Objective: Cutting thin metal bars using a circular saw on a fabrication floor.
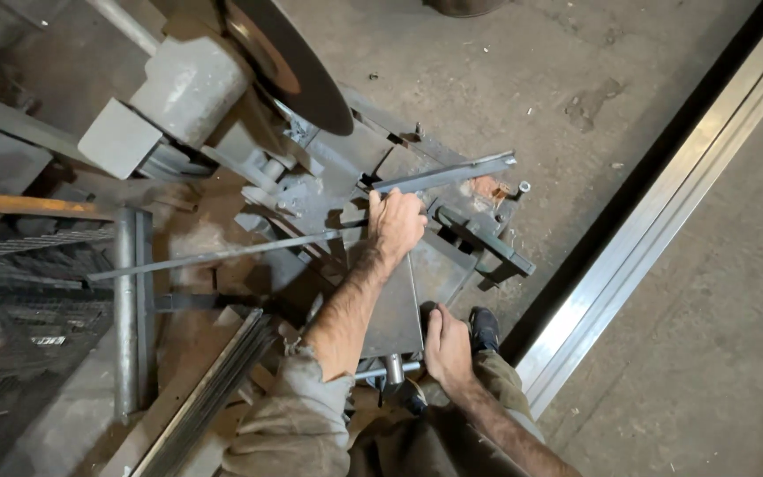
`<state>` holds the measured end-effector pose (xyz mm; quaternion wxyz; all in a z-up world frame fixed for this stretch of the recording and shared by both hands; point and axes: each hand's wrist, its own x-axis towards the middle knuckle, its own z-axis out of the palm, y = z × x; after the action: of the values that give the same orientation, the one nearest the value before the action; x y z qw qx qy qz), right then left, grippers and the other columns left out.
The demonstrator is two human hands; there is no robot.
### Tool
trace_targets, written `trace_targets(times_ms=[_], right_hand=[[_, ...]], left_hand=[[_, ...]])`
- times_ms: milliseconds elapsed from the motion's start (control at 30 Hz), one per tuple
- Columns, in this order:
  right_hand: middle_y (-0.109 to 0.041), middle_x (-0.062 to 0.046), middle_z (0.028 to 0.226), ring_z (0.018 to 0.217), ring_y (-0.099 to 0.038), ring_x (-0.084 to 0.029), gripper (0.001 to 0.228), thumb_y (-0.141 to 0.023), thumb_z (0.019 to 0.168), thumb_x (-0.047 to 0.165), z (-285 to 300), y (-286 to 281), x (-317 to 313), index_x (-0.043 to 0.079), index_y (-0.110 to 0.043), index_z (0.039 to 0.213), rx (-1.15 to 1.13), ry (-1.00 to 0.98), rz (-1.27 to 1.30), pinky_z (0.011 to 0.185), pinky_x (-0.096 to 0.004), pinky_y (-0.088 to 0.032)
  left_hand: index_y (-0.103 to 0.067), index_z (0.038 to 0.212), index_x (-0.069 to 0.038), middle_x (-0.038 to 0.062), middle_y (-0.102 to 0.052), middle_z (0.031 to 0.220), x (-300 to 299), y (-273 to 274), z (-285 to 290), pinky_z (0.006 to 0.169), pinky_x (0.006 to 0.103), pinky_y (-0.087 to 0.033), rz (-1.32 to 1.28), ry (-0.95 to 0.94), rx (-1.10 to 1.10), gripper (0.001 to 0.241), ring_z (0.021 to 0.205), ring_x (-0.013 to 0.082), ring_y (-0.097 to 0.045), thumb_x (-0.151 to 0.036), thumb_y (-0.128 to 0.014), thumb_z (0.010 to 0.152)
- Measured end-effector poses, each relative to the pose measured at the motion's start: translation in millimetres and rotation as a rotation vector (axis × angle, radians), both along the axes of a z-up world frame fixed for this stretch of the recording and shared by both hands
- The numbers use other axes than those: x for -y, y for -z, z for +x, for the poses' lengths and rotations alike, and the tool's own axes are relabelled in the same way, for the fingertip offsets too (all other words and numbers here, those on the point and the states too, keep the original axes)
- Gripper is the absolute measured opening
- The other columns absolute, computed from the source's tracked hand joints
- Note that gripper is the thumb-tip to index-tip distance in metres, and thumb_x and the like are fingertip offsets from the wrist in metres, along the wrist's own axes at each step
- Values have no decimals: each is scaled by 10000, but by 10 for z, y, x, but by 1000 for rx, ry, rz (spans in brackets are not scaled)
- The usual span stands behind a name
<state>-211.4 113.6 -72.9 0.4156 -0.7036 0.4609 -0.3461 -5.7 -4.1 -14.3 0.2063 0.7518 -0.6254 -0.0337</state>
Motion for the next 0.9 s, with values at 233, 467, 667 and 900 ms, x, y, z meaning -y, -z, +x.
trace_targets(times_ms=[233, 467, 667, 900], right_hand=[[-588, -302, 623, 586, -600, -474, 515, -437, 1075, 275, 52, 106, 11, -86, -633, 764, -93, 24, 182, 583, -532, -432], [-565, -306, 572, 531, -607, -456, 632, -500, 1049, 362, 54, 186, -9, -118, -604, 650, -182, 81, 293, 581, -537, -441], [-661, -282, 705, 703, -696, -400, 540, -490, 1014, 346, -78, 840, 18, -106, -677, 785, -248, 205, 434, 723, -486, -513], [-768, -208, 964, 905, -715, -311, 412, -432, 989, 256, -105, 1058, 40, -18, -731, 1060, -73, 319, 558, 863, -409, -534]], left_hand=[[-805, 933, -131, 80, -736, 897, -77, -350, -46, 952, 493, -378, 226, -8, -41, 126, 988, 269, -623, -193, -770, 829], [-722, 909, 2, 172, -661, 962, -1719, -628, -340, 863, 453, -513, -250, -87, -312, 267, 968, 327, -612, -265, -724, 921], [-697, 1181, 16, 207, -667, 1129, -2439, -241, -429, 934, 544, -476, -156, 206, -123, 562, 1072, 371, -589, -467, -635, 903], [-671, 1256, 24, 267, -660, 1271, -2399, 162, -364, 1184, 603, -439, -311, 462, 3, 664, 1289, 432, -613, -573, -513, 1011]])
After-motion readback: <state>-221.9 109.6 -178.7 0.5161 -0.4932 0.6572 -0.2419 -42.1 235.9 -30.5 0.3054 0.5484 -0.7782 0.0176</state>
